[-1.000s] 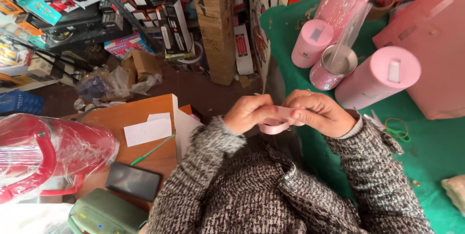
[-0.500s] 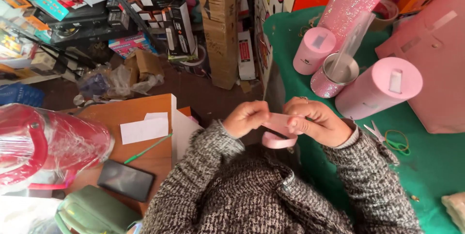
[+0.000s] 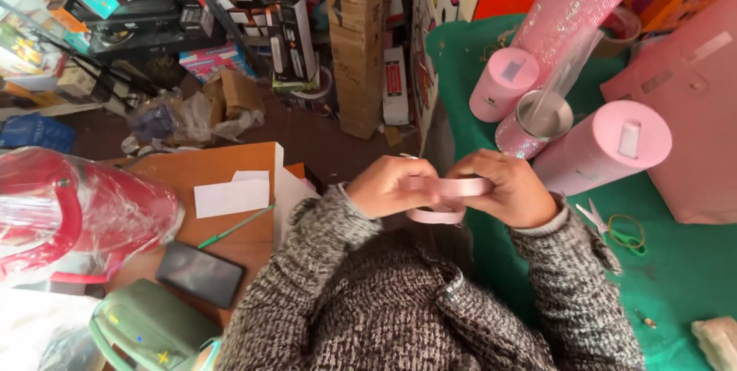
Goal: Unpacking pink tumblers and accessories from packaging and arranging them on a table.
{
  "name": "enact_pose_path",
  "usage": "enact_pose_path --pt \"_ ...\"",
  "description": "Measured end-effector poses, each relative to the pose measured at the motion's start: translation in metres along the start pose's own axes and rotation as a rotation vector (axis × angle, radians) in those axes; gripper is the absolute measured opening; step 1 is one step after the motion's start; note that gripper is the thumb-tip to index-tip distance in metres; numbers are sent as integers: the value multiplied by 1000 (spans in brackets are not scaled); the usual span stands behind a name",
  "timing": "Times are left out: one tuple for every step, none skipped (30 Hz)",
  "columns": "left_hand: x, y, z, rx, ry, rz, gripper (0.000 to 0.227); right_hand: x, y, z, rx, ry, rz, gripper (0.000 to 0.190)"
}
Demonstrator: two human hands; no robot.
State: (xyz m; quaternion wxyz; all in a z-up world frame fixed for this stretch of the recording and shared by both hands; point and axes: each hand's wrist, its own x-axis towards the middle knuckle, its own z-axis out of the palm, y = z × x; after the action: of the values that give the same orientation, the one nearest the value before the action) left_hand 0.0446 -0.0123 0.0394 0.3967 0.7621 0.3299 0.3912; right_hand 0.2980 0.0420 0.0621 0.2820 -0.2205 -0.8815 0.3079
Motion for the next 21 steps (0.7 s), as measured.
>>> enact_pose_path --pt "2 2 4 -2 -8 -2 24 -2 1 6 2 6 6 28" --pt "5 4 7 2 11 -80 25 -2 3 9 -24 18 41 28" --pt "7 7 10 6 30 -157 26 -2 3 13 -50 31 76 29" --pt "6 4 9 5 28 -158 26 -3 4 9 -49 32 78 29" --pt "5 1 7 -9 49 -101 26 -4 4 5 24 57 63 29" --pt "5 -2 5 -20 70 -42 26 -5 5 0 97 83 45 28" --pt "2 -3 -2 -19 68 -42 26 -6 6 -3 98 85 45 28" --pt "-1 -5 -9 -68 95 -67 26 -8 7 -6 279 83 41 23" --pt "-3 -8 -15 -118 122 -92 27 -10 10 -10 460 80 35 19" --pt "-5 -8 -18 -121 111 -93 27 -9 7 -9 461 90 42 19" --pt "-6 -9 -20 -121 95 -69 26 -7 5 -10 583 50 -45 17" --pt "-2 -10 -25 -118 70 -36 26 -4 4 -13 697 20 -137 15" --pt "2 -12 -27 -118 50 -29 26 -1 6 -13 689 40 -136 15" --pt "-1 -13 -23 -134 61 -16 26 -3 6 -11 830 10 -72 17" --pt "-4 -16 -18 -151 72 -3 27 -4 7 -7 970 -19 -7 19" --pt "0 -13 -16 -155 69 -3 27 -5 11 -5 970 -16 -2 19" --pt "3 -10 -13 -150 29 -3 24 -6 14 -1 702 12 31 20" --pt "7 -8 -11 -141 -7 -1 22 -5 18 2 434 35 58 23" --pt "11 -9 -6 -141 -7 1 22 -2 15 2 433 35 58 23" --pt "15 -10 -1 -190 -36 -51 21 1 12 3 341 26 26 23" --pt "19 -9 4 -238 -65 -104 20 3 8 3 249 17 -6 23"
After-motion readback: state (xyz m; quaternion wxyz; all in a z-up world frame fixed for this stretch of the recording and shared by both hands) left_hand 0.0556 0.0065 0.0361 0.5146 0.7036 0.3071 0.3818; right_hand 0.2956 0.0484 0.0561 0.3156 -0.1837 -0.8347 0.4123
